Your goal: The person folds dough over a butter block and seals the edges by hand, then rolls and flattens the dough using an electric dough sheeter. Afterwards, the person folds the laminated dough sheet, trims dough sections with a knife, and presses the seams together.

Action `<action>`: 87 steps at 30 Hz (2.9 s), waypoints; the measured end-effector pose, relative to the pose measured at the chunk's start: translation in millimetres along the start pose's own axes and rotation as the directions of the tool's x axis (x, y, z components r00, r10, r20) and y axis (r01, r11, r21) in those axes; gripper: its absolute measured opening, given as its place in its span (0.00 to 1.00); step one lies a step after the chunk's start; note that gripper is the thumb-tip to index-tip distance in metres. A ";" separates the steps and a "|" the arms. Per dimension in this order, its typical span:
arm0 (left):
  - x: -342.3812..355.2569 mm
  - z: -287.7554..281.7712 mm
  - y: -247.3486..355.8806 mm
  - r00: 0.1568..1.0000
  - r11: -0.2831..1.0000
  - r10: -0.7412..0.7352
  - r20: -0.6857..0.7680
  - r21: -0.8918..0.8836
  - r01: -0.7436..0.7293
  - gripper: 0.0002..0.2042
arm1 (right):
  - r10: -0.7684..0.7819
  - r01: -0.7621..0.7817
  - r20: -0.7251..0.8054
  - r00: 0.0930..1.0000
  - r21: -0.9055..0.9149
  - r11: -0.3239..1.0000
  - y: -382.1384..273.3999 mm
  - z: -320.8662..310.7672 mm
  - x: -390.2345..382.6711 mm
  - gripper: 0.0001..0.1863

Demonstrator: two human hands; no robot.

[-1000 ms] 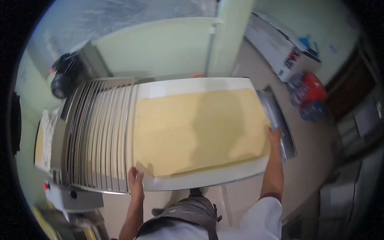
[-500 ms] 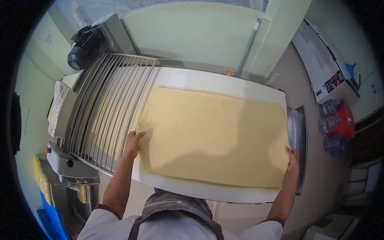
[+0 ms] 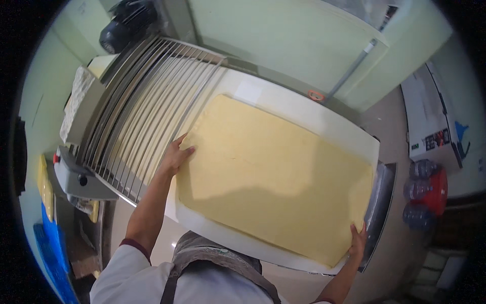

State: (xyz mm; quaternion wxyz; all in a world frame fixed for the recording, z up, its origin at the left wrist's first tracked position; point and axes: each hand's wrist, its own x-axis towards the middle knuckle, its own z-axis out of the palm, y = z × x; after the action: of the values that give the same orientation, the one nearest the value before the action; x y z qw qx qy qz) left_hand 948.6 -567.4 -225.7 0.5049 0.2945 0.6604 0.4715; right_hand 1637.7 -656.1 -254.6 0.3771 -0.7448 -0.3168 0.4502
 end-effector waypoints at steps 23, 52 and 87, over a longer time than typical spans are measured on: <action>-290.2 -261.3 -55.5 0.755 0.765 0.609 -0.243 0.432 -0.478 0.17 | -0.717 0.912 0.579 0.388 -0.353 0.209 -125.3 525.0 -232.1 0.35; -223.2 -564.4 -157.0 0.633 0.836 0.535 -0.560 0.243 -0.493 0.15 | 0.036 0.889 0.985 0.171 -0.138 -0.436 -294.2 1034.8 -668.2 0.40; -184.2 -601.5 -202.5 0.510 0.834 0.507 -0.695 0.247 -0.492 0.38 | -0.588 0.298 -0.230 0.775 -0.689 0.661 -189.7 523.7 -169.6 0.30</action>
State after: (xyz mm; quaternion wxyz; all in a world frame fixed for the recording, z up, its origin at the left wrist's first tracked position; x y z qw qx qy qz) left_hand 456.5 -999.8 -312.9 0.0344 0.2605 0.6967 0.6675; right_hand 1069.4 -551.2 -183.2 0.2733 -0.8022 -0.5297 0.0342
